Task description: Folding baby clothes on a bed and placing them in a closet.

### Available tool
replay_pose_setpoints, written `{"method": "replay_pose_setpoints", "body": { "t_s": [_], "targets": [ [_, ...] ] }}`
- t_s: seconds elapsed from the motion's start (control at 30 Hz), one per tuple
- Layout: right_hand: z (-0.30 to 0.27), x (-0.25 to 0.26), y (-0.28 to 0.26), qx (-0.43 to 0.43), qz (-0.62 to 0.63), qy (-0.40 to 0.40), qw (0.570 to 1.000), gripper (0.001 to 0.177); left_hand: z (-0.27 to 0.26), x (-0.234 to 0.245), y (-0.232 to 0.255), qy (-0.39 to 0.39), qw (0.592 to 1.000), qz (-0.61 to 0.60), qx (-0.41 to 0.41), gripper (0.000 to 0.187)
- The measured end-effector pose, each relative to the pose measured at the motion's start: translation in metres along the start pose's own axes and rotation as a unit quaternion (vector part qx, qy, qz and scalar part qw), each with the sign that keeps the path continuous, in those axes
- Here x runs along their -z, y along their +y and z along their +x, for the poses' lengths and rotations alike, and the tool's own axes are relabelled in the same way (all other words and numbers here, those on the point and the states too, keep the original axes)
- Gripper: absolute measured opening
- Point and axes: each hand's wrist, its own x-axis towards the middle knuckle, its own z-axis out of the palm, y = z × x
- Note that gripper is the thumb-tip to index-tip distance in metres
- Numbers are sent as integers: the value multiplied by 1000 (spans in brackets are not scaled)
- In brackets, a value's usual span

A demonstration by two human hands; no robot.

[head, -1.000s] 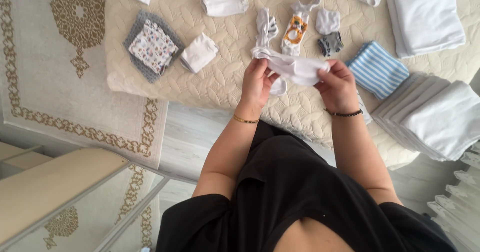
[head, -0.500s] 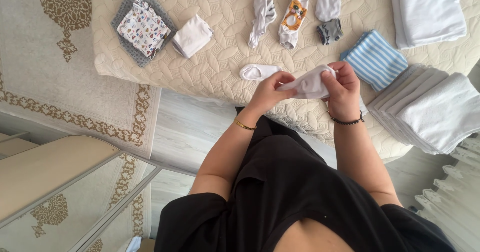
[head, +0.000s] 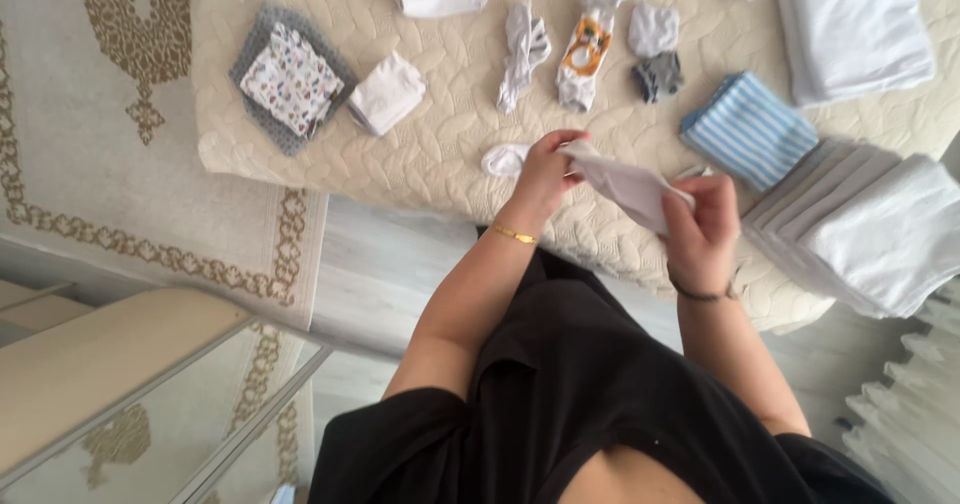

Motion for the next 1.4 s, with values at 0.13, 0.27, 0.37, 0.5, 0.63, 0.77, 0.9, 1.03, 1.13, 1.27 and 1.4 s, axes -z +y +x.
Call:
{"method": "replay_pose_setpoints", "body": {
  "t_s": [0.13, 0.27, 0.37, 0.5, 0.63, 0.77, 0.9, 1.03, 1.13, 1.27, 1.4],
  "targets": [
    [-2, 14, 68, 161, -304, -11, 939, 18, 2, -7, -3, 22, 999, 28, -5, 25],
    [11, 37, 86, 131, -435, 55, 889, 20, 1, 49, 43, 107, 774, 600, -171, 11],
    [45, 45, 104, 13, -430, 127, 894, 12, 16, 69, -10, -14, 688, 685, -239, 19],
    [88, 46, 159, 47, -454, 107, 883, 15, 52, 58, -25, 1, 696, 695, -181, 14],
    [127, 56, 215, 20, -457, 125, 880, 17, 99, 56, -16, 84, 814, 569, -79, 24],
    [144, 81, 273, -34, -487, 134, 863, 19, 125, 60, -2, 31, 863, 504, -14, 56],
    [154, 58, 240, 4, -564, 158, 811, 25, 135, 82, -9, 51, 820, 568, -57, 49],
    [185, 28, 204, 70, -578, 186, 791, 25, 130, 100, -9, 37, 825, 564, 26, 34],
    [226, 25, 229, -13, -537, 167, 826, 21, 126, 104, -7, 101, 812, 571, -69, 30],
    [280, -2, 262, -231, -541, 42, 808, 45, 129, 88, 41, 206, 793, 523, -236, 54],
    [294, -53, 242, -223, -435, 52, 871, 33, 165, 106, 27, 182, 748, 559, -307, 70]
  ]
}}
